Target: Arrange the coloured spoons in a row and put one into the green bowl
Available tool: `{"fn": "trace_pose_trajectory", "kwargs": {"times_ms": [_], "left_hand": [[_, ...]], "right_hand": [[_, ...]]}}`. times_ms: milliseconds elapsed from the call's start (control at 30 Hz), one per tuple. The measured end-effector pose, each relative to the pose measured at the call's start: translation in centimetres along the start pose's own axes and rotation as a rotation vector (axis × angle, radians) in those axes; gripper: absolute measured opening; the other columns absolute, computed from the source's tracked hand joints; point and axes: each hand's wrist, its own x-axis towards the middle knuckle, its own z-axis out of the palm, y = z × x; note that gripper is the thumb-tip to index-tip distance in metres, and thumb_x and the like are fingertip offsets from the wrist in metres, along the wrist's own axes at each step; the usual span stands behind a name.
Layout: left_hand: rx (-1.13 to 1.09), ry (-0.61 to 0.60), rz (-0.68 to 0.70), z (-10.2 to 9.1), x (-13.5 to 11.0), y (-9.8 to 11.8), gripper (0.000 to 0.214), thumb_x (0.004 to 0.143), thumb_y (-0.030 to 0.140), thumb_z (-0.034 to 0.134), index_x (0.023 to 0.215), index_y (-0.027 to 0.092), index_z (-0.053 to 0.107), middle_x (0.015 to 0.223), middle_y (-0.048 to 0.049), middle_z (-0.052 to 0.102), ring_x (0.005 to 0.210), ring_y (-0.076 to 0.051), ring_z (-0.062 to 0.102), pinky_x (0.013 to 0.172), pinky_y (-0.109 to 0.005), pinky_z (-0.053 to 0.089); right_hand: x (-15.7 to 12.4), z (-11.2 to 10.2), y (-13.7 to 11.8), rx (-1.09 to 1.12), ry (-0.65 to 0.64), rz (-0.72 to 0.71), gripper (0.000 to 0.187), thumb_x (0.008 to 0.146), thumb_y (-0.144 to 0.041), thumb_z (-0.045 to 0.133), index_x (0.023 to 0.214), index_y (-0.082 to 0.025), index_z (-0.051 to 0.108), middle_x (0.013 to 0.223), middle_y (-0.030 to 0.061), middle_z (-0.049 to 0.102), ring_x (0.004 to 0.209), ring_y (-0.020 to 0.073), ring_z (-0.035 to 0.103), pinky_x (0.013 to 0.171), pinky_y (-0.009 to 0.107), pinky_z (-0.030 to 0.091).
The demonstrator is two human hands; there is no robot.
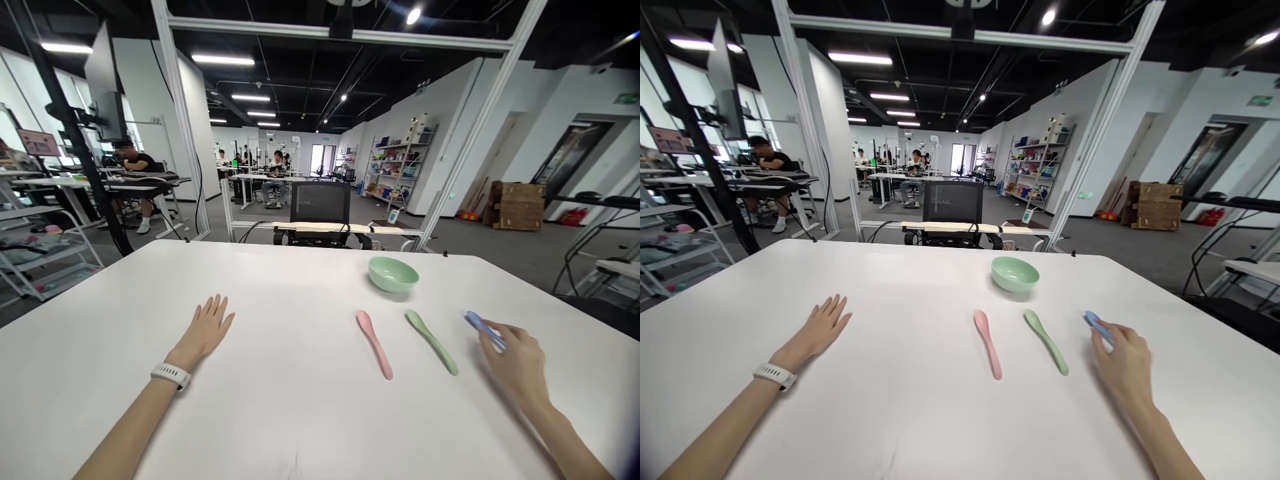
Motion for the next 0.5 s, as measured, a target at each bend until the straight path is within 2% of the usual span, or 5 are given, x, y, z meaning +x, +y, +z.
{"fn": "trace_pose_trajectory", "kwargs": {"times_ms": [100, 200, 333, 500], "left_hand": [[-0.017, 0.0, -0.003, -0.2, -0.2, 0.2, 0.082, 0.104, 0.056, 0.022, 0.169, 0.008, 0.038, 0.179, -0.0203, 0.033, 0.169, -0.036, 0.027, 0.133, -0.062, 0.03], [-0.015, -0.006, -0.013, -0.2, -0.2, -0.1, 0.081, 0.104, 0.057, 0.024, 0.169, 0.009, 0.039, 0.179, -0.0189, 0.032, 0.169, -0.035, 0.028, 0.134, -0.059, 0.029], [0.006, 0.033, 0.008, 0.3, 0.0, -0.7, 0.078, 0.105, 0.054, 0.025, 0.167, 0.01, 0.042, 0.177, -0.0198, 0.037, 0.167, -0.036, 0.033, 0.132, -0.062, 0.033], [-0.022, 0.028, -0.001, 0.7, 0.1, -1.3, 0.081, 0.105, 0.058, 0.022, 0.169, 0.011, 0.039, 0.18, -0.0173, 0.032, 0.168, -0.035, 0.029, 0.136, -0.059, 0.026]], "right_hand": [[1.2, 1.1, -3.0, 0.218, -0.184, -0.176, 0.048, 0.099, -0.038, 0.042, 0.131, -0.025, 0.075, 0.137, 0.0189, 0.073, 0.132, 0.0349, 0.066, 0.119, 0.05, 0.048], [2.3, 2.9, -4.4, 0.301, -0.328, -0.197, 0.051, 0.097, -0.036, 0.042, 0.132, -0.018, 0.075, 0.146, 0.0192, 0.071, 0.141, 0.0343, 0.064, 0.124, 0.053, 0.046], [2.4, 5.0, -4.1, 0.335, -0.418, -0.118, 0.051, 0.094, -0.039, 0.046, 0.128, -0.018, 0.078, 0.146, 0.0165, 0.073, 0.148, 0.0327, 0.06, 0.127, 0.051, 0.045], [1.6, 5.1, -3.3, 0.354, -0.439, -0.141, 0.058, 0.1, -0.048, 0.042, 0.135, -0.016, 0.077, 0.155, 0.0155, 0.066, 0.153, 0.034, 0.054, 0.13, 0.051, 0.041]]}}
